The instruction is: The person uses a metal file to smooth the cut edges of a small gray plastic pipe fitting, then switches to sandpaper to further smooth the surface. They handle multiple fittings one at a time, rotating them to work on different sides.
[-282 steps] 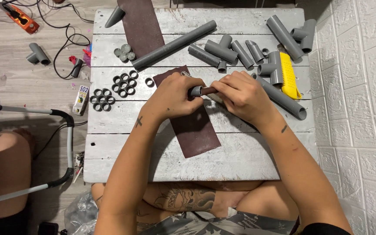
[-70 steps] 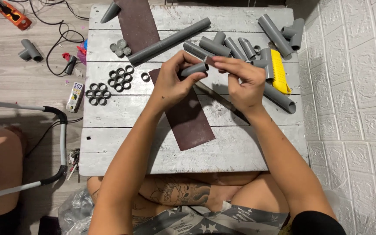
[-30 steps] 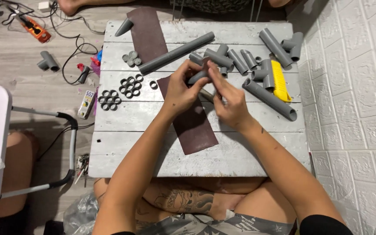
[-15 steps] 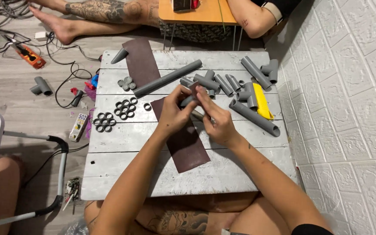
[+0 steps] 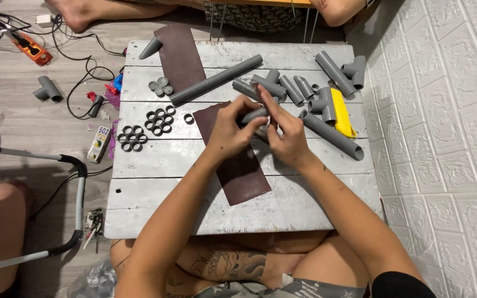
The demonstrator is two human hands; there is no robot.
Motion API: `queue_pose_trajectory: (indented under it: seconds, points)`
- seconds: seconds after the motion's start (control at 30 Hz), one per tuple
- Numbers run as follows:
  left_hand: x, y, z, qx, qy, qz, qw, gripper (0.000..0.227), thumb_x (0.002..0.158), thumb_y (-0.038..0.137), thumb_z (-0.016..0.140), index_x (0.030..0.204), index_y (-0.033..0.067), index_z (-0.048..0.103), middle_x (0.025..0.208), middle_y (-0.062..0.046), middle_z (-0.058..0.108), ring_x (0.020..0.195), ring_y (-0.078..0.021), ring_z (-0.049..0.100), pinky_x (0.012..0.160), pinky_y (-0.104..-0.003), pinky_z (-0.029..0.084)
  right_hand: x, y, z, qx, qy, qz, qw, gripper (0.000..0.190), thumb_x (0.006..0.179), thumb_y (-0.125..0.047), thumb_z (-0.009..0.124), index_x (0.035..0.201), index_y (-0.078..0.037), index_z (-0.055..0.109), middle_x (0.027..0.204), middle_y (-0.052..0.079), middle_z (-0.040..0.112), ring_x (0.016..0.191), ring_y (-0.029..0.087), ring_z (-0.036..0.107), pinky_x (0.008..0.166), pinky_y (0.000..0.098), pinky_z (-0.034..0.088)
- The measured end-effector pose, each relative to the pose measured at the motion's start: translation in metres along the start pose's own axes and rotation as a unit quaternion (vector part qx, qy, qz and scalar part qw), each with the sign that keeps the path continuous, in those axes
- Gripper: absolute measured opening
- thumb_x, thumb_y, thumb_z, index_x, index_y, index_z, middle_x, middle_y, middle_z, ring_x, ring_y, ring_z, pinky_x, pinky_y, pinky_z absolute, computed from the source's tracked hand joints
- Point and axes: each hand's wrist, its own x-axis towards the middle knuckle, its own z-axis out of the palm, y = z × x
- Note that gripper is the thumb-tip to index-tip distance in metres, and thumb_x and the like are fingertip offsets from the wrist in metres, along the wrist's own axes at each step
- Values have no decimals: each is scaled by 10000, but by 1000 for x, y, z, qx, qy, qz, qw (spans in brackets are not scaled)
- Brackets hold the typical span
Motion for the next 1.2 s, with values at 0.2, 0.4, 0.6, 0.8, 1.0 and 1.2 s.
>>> queue_pose_trajectory:
  seconds: [0.2, 0.4, 0.6, 0.8, 1.0, 1.2]
  points:
    - [-1, 6, 4, -7, -2, -1, 1000, 231, 877, 140, 820, 1012, 65, 649, 739, -144, 714, 683, -187, 660, 674, -343, 531, 5, -6, -3, -33, 2, -22, 999, 581, 863, 194, 462, 1426, 74, 540, 1418, 273, 580, 1270, 394, 600, 999, 454, 544]
    - [-1, -2, 3, 18, -7, 11, 1000, 241, 887, 198, 826, 1015, 84, 657, 694, -110, 691, 644, -180, 632, 646, -316, 490, -1, 10, -4, -10, -16, -29, 999, 634, 817, 220, 465, 1440, 102, 501, 1448, 303, 533, 1292, 415, 579, 1039, 466, 525]
    - [-3, -6, 3, 2, -12, 3, 1000, 230, 897, 218, 819, 1005, 98, 656, 705, -101, 701, 647, -161, 619, 660, -307, 494, 1, 5, -6, -16, -25, -37, 999, 590, 858, 232, 454, 1434, 111, 500, 1448, 318, 525, 1294, 434, 572, 1039, 483, 528]
    - [3, -10, -8, -39, 8, -15, 999, 156, 929, 47, 720, 1046, 66, 618, 731, -135, 659, 641, -196, 617, 620, -315, 488, 9, -2, -12, -24, -46, -56, 997, 580, 855, 227, 469, 1411, 81, 545, 1452, 286, 539, 1326, 413, 560, 1087, 464, 503]
    - [6, 12, -7, -150, -39, -55, 986, 197, 991, 152, 705, 1095, 40, 581, 760, -96, 717, 661, -103, 608, 598, -227, 477, 5, 3, -17, -34, -2, -29, 999, 567, 898, 214, 426, 1439, 75, 530, 1446, 262, 563, 1314, 392, 575, 1054, 462, 521]
    - [8, 12, -13, -150, -38, -50, 987, 162, 1006, 149, 677, 1082, 56, 568, 742, -81, 673, 653, -79, 543, 585, -228, 472, 2, -8, -5, -27, 3, -77, 997, 485, 896, 214, 482, 1360, 110, 576, 1412, 302, 569, 1301, 434, 571, 1063, 493, 515]
